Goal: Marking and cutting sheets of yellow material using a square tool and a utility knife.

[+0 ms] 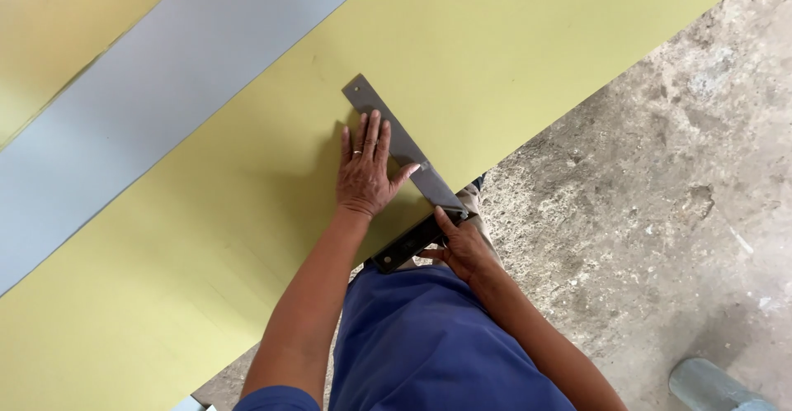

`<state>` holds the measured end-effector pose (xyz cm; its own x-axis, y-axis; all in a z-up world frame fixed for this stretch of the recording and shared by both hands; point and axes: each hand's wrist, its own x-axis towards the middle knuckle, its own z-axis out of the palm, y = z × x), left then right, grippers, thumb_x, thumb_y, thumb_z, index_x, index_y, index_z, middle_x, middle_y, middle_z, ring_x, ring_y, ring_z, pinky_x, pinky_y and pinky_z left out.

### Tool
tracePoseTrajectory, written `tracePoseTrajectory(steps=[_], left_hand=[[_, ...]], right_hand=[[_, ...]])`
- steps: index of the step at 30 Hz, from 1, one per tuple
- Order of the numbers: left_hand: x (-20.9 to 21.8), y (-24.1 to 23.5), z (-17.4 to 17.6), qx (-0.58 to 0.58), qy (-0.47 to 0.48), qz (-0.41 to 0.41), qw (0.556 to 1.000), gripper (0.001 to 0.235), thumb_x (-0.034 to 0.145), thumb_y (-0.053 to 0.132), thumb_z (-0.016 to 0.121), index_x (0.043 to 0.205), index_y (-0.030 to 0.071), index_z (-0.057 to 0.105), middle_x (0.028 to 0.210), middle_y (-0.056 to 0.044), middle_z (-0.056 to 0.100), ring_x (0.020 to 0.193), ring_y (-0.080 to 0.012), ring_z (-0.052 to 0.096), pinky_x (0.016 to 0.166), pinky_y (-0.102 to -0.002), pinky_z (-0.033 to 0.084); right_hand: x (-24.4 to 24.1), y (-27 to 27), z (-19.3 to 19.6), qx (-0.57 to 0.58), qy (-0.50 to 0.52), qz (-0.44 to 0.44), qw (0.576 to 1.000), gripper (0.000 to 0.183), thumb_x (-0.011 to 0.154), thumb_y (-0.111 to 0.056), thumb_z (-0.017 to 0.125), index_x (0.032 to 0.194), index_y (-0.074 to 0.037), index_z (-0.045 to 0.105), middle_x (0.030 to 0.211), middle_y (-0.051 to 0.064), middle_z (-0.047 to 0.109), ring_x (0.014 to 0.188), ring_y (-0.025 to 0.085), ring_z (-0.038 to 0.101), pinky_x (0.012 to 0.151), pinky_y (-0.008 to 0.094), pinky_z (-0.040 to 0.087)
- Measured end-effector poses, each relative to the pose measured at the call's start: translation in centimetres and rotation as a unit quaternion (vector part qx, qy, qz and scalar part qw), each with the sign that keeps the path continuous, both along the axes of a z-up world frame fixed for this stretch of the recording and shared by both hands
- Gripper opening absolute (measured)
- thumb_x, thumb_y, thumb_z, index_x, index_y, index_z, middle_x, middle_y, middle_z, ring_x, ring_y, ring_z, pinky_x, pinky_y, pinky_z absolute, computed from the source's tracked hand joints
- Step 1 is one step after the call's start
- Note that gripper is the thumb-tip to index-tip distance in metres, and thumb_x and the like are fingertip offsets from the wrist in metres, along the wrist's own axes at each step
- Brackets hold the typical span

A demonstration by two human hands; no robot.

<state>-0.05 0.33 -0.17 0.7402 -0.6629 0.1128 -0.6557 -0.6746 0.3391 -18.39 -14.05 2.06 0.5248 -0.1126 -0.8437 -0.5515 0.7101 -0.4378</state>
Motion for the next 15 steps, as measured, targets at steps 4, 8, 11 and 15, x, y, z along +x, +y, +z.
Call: tracePoseTrajectory(steps=[4,8,11,15], left_hand=[[0.1,-0.5,0.8,0.036,-0.007,0.001,0.999,0.094,0.100,0.070,0.050,0.162,0.002,0.030,0.171,-0.014,0.022,0.159,-0.0312,0.019,0.130,-0.056,0.009],[0.6,-0.6,0.6,0.054,-0.018,0.003,0.998,0.090,0.102,0.067,0.050,0.162,0.003,0.032,0.171,-0.013,0.024,0.159,-0.0299,0.020,0.129,-0.055,0.010],[0.1,-0.7,0.1,0.051,-0.014,0.003,0.999,0.090,0.102,0.067,0.050,0.162,0.003,0.033,0.171,-0.014,0.024,0.159,-0.0300,0.019,0.129,-0.056,0.009],[0.2,-0.8,0.2,0.058,-0.013,0.005,0.998,0.088,0.102,0.065,0.051,0.162,0.002,0.033,0.171,-0.014,0.023,0.159,-0.0296,0.017,0.129,-0.056,0.009]], right_hand=[[0.7,-0.2,1.6,-0.002,0.015,-0.003,1.000,0.061,0.095,-0.035,0.063,0.145,-0.010,0.040,0.135,0.018,0.056,0.115,0.037,0.065,0.076,0.058,0.066],[1.3,-0.5,1.0,-0.002,0.026,-0.003,1.000,0.055,0.094,-0.035,0.063,0.140,-0.011,0.045,0.129,0.014,0.062,0.113,0.035,0.066,0.077,0.056,0.064],[0.0,-0.8,-1.2,0.029,0.026,-0.005,0.999,0.055,0.097,-0.038,0.064,0.136,0.000,0.054,0.124,0.017,0.067,0.111,0.036,0.068,0.078,0.054,0.066],[-0.3,-0.7,-1.6,0.031,0.015,-0.007,0.999,0.057,0.095,-0.038,0.066,0.137,-0.002,0.053,0.122,0.015,0.065,0.110,0.033,0.067,0.075,0.054,0.065]])
